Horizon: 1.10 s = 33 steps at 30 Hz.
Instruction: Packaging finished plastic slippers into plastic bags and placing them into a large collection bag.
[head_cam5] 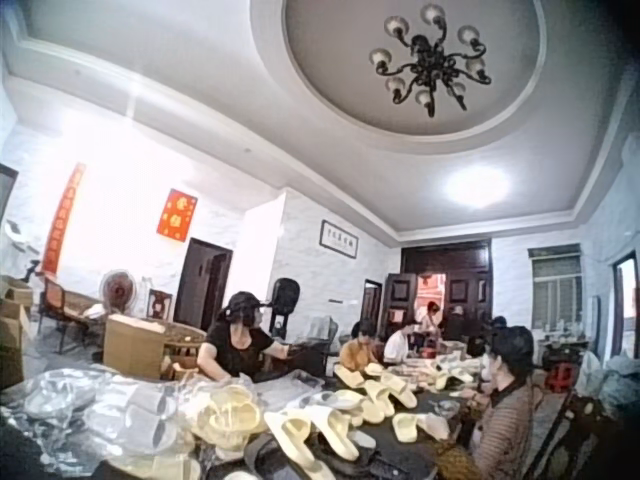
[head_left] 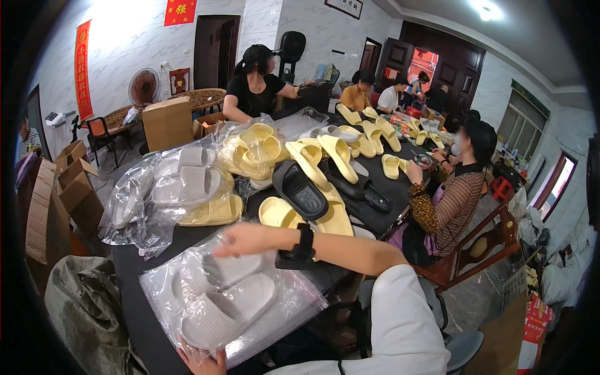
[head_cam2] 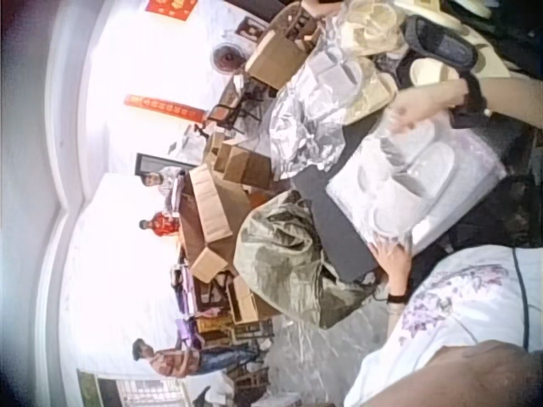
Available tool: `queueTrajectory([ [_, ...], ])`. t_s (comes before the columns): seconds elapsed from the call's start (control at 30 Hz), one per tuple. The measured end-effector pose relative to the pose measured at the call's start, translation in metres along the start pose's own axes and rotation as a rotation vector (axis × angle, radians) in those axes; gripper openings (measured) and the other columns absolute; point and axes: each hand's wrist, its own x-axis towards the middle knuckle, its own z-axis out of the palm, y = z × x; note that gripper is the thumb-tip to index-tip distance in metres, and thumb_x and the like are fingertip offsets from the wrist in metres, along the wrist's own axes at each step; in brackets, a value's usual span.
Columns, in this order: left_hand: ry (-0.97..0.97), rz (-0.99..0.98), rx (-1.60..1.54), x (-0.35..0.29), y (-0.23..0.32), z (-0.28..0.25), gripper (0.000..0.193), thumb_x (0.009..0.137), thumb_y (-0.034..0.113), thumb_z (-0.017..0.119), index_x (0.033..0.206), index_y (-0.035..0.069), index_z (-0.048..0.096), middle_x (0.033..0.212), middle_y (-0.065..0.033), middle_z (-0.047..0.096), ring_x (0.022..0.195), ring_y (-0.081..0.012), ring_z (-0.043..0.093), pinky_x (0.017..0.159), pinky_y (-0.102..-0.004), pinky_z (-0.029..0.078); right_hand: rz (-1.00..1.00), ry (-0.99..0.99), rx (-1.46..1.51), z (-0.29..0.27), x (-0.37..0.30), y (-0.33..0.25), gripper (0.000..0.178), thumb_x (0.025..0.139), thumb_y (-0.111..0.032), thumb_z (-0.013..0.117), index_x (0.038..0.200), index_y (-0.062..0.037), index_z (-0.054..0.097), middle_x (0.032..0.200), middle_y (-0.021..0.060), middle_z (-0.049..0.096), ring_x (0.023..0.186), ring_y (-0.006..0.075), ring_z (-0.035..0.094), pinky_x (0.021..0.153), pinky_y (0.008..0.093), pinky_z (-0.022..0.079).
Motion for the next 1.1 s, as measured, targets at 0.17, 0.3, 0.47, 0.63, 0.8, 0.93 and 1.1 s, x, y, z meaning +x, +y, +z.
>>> queueTrajectory([
  [0.17, 0.058, 0.055, -0.042, -0.003, -0.009, 0.008, 0.061, 0.084, 0.049, 0.049, 0.119, -0.001, 0.053, 0.125, -0.0282, 0.045, 0.121, -0.0437, 0.036, 0.105, -0.0503, 0.022, 0.067, 0.007, 0.258, 0.0, -0.019, 0.051, 0.039, 0.084, -0.04, 0.06, 0.087, -0.0008, 0.061, 0.076, 0.0052, 0.062, 0.07, 0.0125, 0.057, 0.064, 0.0248, 0.045],
  [0.3, -0.012, 0.007, -0.243, -0.006, -0.018, 0.004, 0.058, 0.083, 0.039, 0.056, 0.122, -0.003, 0.049, 0.129, -0.0298, 0.04, 0.122, -0.0432, 0.033, 0.105, -0.0502, 0.021, 0.16, 0.179, 0.758, -0.004, -0.027, 0.085, 0.028, 0.084, -0.033, 0.063, 0.084, -0.0054, 0.06, 0.068, -0.0004, 0.057, 0.057, 0.0072, 0.051, 0.051, 0.0207, 0.039],
  [0.47, 0.256, -0.053, -0.395, -0.01, -0.031, -0.003, 0.048, 0.084, 0.02, 0.056, 0.125, -0.004, 0.045, 0.128, -0.0224, 0.044, 0.12, -0.0386, 0.038, 0.102, -0.0471, 0.026, 0.352, 0.119, 1.071, 0.012, -0.042, 0.098, 0.033, 0.087, -0.04, 0.057, 0.096, -0.008, 0.059, 0.08, -0.004, 0.056, 0.062, 0.0042, 0.044, 0.053, 0.0185, 0.035],
  [0.63, 0.344, -0.311, -0.687, -0.01, -0.013, -0.032, 0.043, 0.092, 0.026, 0.047, 0.122, -0.004, 0.047, 0.119, -0.0199, 0.053, 0.109, -0.0328, 0.05, 0.094, -0.0388, 0.037, 0.269, 0.039, 1.05, 0.019, -0.042, 0.093, 0.04, 0.089, -0.044, 0.051, 0.101, -0.0069, 0.059, 0.085, -0.0032, 0.058, 0.06, 0.0029, 0.042, 0.05, 0.0171, 0.032],
  [0.8, 0.283, -0.578, -0.934, -0.001, -0.006, -0.051, 0.04, 0.092, 0.029, 0.05, 0.114, -0.003, 0.054, 0.104, -0.0176, 0.059, 0.094, -0.0251, 0.055, 0.084, -0.034, 0.042, 0.08, 0.13, 0.957, 0.017, -0.025, 0.09, 0.038, 0.09, -0.041, 0.051, 0.106, -0.0076, 0.059, 0.085, -0.0029, 0.058, 0.056, 0.0018, 0.04, 0.049, 0.0161, 0.031],
  [0.93, 0.161, -0.508, -0.706, 0.0, -0.011, -0.046, 0.032, 0.089, 0.022, 0.056, 0.109, -0.003, 0.056, 0.092, -0.0152, 0.062, 0.08, -0.0227, 0.057, 0.074, -0.0321, 0.045, -0.033, 0.174, 0.976, 0.013, -0.015, 0.076, 0.03, 0.093, -0.031, 0.048, 0.107, -0.0067, 0.058, 0.084, -0.0027, 0.058, 0.054, 0.0024, 0.042, 0.048, 0.0158, 0.032],
  [1.1, 0.309, -0.515, -0.766, 0.004, -0.008, -0.049, 0.028, 0.087, 0.018, 0.057, 0.106, -0.003, 0.057, 0.088, -0.0136, 0.061, 0.077, -0.0214, 0.056, 0.072, -0.0322, 0.045, -0.108, 0.283, 0.906, 0.001, -0.022, 0.052, 0.028, 0.095, -0.027, 0.046, 0.107, -0.0048, 0.058, 0.085, -0.0011, 0.059, 0.055, 0.0027, 0.044, 0.049, 0.0158, 0.035],
])
